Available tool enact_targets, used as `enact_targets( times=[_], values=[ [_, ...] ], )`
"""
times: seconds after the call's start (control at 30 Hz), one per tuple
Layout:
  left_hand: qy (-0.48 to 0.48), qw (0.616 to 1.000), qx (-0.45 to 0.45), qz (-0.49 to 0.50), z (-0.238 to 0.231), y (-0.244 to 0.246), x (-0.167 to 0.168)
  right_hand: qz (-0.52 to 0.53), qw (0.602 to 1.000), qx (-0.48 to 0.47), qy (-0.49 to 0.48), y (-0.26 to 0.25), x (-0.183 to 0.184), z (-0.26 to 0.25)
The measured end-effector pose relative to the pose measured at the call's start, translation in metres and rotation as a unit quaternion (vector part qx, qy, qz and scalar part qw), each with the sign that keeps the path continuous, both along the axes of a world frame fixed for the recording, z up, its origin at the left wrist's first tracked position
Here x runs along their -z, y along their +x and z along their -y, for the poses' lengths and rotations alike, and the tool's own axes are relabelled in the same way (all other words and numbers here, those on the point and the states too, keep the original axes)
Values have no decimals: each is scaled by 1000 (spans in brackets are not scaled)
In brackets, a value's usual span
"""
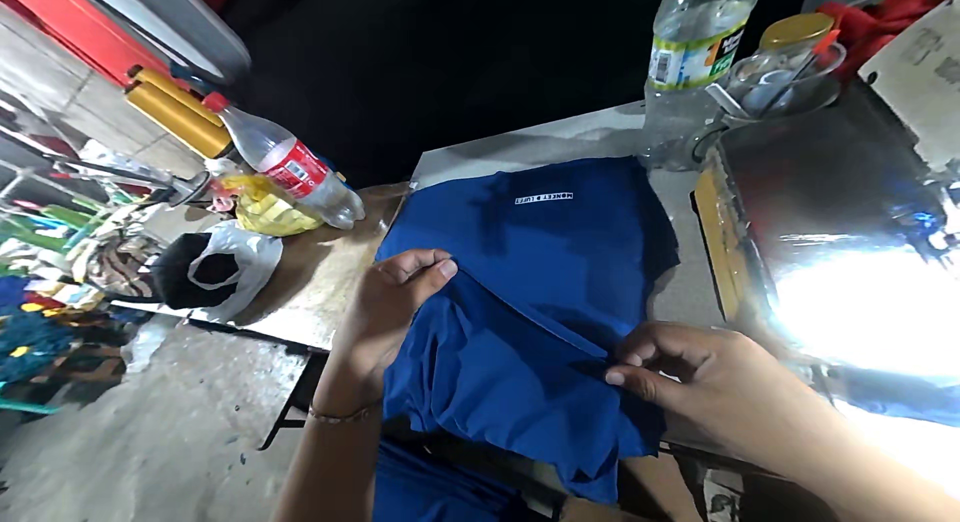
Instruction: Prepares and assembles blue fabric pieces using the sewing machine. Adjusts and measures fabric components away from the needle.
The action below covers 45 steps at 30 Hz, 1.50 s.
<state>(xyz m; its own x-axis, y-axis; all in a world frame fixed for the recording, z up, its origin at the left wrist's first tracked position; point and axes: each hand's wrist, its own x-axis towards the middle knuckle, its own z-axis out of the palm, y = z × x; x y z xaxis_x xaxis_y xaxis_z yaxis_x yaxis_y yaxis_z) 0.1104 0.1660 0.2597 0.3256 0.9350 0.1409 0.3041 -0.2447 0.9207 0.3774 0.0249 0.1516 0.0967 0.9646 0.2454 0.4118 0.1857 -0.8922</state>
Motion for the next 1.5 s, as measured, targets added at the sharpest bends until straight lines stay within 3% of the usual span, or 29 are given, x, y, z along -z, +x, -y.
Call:
enact_targets(
  times=[0.23,0.3,0.4,0.43,0.5,0.57,0.67,0.77,0.87,0.97,1.07,1.17,1.27,1.4,1.5],
  values=[
    [-14,1000,5,16,-3,-2,7,4,1000,17,0,-3,-4,1],
    [38,996,-7,-85,-7,0,14,7,999,38,-27,-9,-10,0],
    [208,920,-7,-332,-11,17,38,9,998,11,-57,-14,-17,-3],
    [246,905,38,-345,-12,25,45,17,999,-3,-43,-15,-17,-4],
    [251,904,208,-277,-9,43,48,24,999,-29,-6,-15,-15,-7],
    [147,889,376,-219,2,58,42,18,998,-52,14,-12,-18,-5],
    [39,860,456,-226,6,73,34,40,998,-19,47,-10,-23,0],
    [49,863,438,-249,6,68,28,126,971,38,198,-21,-15,11],
    [68,878,402,-253,7,60,27,291,922,-92,238,-35,-6,27],
    [87,888,375,-251,9,56,26,419,880,-180,131,-26,-4,48],
    [111,904,327,-252,12,50,27,479,849,-206,-86,4,-17,70],
    [129,913,311,-233,13,44,26,420,905,-53,48,8,-11,76],
    [103,924,314,-189,16,40,23,244,959,95,109,-28,4,63],
    [106,931,290,-195,22,41,20,160,971,127,124,-55,30,44],
    [110,935,268,-204,24,39,18,129,972,116,157,-53,28,45]
  ],
)
